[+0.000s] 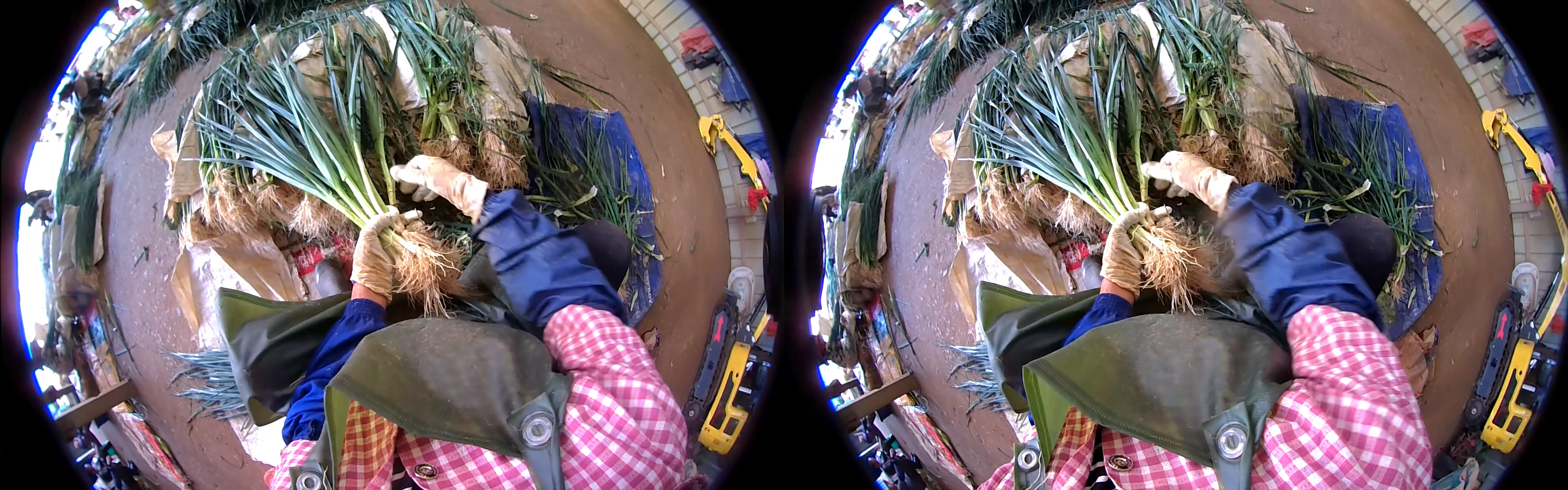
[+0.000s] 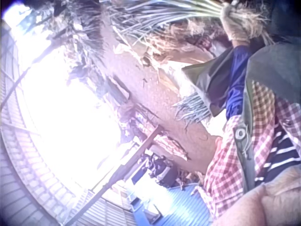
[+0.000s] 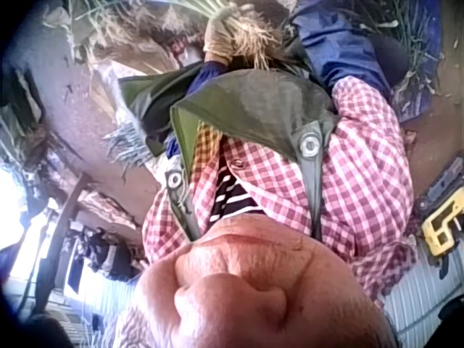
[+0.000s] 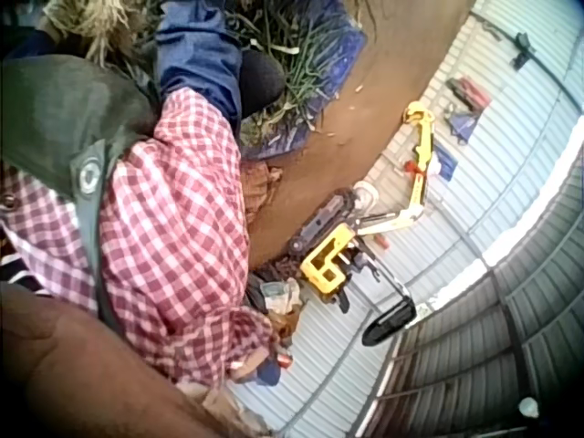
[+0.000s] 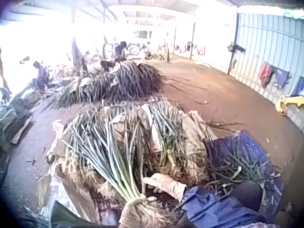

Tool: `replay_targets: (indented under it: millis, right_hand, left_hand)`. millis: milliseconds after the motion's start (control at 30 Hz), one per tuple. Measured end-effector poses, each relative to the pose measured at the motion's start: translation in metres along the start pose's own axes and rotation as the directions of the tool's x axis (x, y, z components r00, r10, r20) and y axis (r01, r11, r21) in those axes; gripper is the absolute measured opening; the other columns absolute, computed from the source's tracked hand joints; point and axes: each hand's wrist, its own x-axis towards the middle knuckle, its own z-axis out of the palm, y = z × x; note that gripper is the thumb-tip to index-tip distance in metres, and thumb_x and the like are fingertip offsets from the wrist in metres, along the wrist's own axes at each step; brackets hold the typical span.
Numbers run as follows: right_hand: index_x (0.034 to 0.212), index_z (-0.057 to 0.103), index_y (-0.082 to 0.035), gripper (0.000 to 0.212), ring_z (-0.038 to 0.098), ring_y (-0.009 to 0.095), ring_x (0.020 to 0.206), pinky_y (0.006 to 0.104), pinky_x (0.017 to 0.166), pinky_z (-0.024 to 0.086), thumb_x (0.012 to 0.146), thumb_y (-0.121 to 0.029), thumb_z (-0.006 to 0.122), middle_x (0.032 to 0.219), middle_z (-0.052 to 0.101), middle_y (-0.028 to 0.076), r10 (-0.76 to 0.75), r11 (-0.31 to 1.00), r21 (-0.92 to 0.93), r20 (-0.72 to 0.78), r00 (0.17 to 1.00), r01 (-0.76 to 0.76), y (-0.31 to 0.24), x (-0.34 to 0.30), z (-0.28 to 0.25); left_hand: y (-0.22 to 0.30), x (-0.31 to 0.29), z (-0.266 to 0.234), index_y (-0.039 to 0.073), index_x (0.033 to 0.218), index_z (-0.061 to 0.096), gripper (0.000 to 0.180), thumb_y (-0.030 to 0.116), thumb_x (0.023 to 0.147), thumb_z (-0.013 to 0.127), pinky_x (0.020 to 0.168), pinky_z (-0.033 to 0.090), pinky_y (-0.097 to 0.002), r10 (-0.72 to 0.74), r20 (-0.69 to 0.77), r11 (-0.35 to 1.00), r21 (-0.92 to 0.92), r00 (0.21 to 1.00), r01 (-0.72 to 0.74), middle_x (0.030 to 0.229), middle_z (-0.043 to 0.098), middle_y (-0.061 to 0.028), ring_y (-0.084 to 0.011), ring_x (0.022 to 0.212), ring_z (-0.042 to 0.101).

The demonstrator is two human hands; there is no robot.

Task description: The person processes green onions by hand, peeling back outer layers, shaking off debris, and moving them into a pile.

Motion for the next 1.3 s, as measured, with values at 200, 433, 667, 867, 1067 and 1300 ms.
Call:
replay_targets:
  millis: [200, 433, 667, 867, 1067, 1300]
  right_hand:
    - [0.095, 0.069, -0.008, 0.047, 0.061, 0.018, 0.068, 0.0355, 0.064, 0.048, 0.093, -0.052, 0.051, 0.073, 0.066, 0.006, 0.027, 0.996, 0.089, -0.309, 0.951, 0.000, -0.004, 0.008, 0.066]
    - [0.095, 0.067, -0.012, 0.041, 0.065, 0.032, 0.082, 0.0410, 0.071, 0.050, 0.094, -0.047, 0.046, 0.084, 0.068, 0.013, -0.517, 0.617, -0.709, -0.038, 0.855, 0.342, -0.011, -0.050, 0.041]
    - [0.103, 0.066, -0.011, 0.038, 0.064, 0.031, 0.086, 0.0380, 0.075, 0.051, 0.092, -0.044, 0.051, 0.093, 0.068, 0.011, -0.382, 0.735, -0.611, -0.012, 0.924, 0.295, -0.001, -0.069, 0.048]
    - [0.104, 0.066, -0.004, 0.033, 0.064, 0.015, 0.080, 0.0290, 0.073, 0.049, 0.092, -0.034, 0.058, 0.088, 0.069, 0.007, -0.232, 0.937, -0.211, 0.219, 0.948, 0.278, 0.005, -0.106, 0.020]
    - [0.088, 0.069, -0.008, 0.026, 0.064, 0.016, 0.069, 0.0322, 0.059, 0.050, 0.086, -0.034, 0.067, 0.078, 0.067, 0.004, 0.153, 0.976, -0.206, 0.428, 0.891, -0.068, -0.010, -0.163, -0.056]
    - [0.114, 0.061, -0.009, 0.045, 0.065, 0.031, 0.079, 0.0394, 0.070, 0.051, 0.083, -0.041, 0.060, 0.086, 0.066, 0.013, -0.246, 0.479, -0.873, -0.031, 0.969, 0.093, -0.022, -0.103, -0.059]
  left_hand:
    - [-0.002, 0.004, -0.017, 0.000, 0.079, 0.057, 0.012, 0.011, 0.081, 0.059, 0.073, 0.049, -0.0315, -0.018, 0.036, 0.997, -0.069, 0.999, 0.020, 0.070, 0.055, -0.0082, -0.0233, 0.074, 0.060]
    - [-0.004, 0.009, -0.018, 0.001, 0.079, 0.059, 0.009, 0.010, 0.082, 0.059, 0.069, 0.049, -0.0282, 0.071, -0.021, 0.997, 0.030, 0.997, -0.071, 0.070, 0.059, -0.0067, -0.0191, 0.066, 0.058]
    - [0.002, 0.005, -0.009, -0.006, 0.092, 0.060, 0.017, 0.003, 0.078, 0.057, 0.082, 0.053, -0.0320, -0.050, -0.019, 0.994, -0.095, 0.999, 0.048, 0.088, 0.066, -0.0142, -0.0233, 0.085, 0.065]
    - [0.007, -0.007, 0.019, -0.006, 0.092, 0.058, 0.021, 0.012, 0.081, 0.059, 0.087, 0.053, -0.0411, -0.094, 0.106, 0.976, -0.186, 0.990, 0.112, 0.087, 0.064, -0.0204, -0.0343, 0.091, 0.064]
    - [0.016, -0.002, 0.006, -0.008, 0.096, 0.058, 0.027, 0.013, 0.080, 0.059, 0.094, 0.049, -0.0413, 0.012, 0.108, 0.985, -0.175, 0.994, 0.007, 0.096, 0.065, -0.0228, -0.0333, 0.097, 0.064]
    - [0.014, -0.003, 0.017, -0.018, 0.128, 0.042, 0.060, 0.017, 0.080, 0.055, 0.102, 0.043, -0.0381, -0.063, 0.160, 0.986, -0.142, 0.985, 0.086, 0.119, 0.058, -0.0258, -0.0324, 0.104, 0.059]
